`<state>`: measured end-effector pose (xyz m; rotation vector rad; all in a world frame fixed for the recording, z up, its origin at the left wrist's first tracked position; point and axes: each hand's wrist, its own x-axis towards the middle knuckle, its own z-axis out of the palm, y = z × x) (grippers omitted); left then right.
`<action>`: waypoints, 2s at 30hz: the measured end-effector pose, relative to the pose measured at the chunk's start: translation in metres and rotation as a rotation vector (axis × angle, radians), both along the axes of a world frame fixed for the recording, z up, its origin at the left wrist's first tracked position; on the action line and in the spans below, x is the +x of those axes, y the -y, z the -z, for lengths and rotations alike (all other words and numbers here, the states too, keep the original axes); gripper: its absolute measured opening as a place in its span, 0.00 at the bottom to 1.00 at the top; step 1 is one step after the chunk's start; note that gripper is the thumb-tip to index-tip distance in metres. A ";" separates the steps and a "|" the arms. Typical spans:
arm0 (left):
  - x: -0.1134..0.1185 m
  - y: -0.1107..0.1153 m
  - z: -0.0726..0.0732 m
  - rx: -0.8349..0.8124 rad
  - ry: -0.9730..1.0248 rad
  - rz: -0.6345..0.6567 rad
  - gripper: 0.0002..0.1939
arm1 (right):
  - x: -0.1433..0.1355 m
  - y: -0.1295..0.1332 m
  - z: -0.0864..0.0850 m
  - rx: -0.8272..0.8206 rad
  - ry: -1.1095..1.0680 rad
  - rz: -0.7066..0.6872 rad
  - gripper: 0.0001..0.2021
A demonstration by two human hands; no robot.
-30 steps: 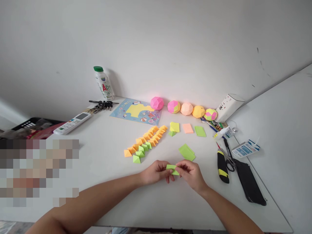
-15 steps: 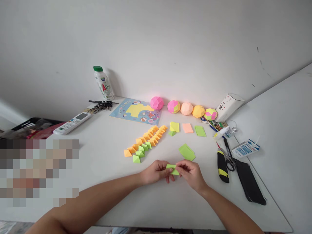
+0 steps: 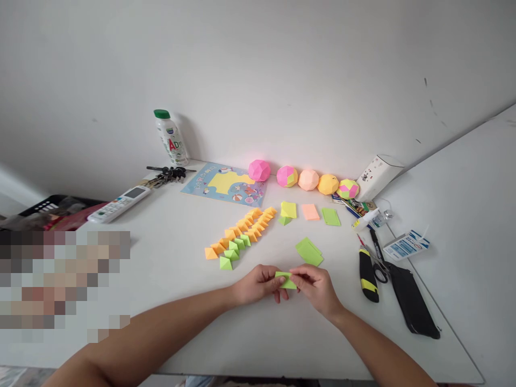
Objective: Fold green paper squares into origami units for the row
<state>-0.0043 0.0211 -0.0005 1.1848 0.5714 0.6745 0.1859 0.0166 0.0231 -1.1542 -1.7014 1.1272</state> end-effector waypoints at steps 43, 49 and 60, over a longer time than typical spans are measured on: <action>-0.001 0.000 0.002 0.006 -0.059 -0.008 0.18 | 0.001 0.001 0.000 0.057 0.011 0.002 0.07; 0.000 0.000 0.003 -0.014 -0.050 -0.014 0.18 | 0.001 0.001 0.001 0.077 0.011 0.005 0.09; 0.000 0.000 0.001 -0.019 -0.078 -0.021 0.19 | 0.000 0.001 0.002 0.077 0.006 0.004 0.07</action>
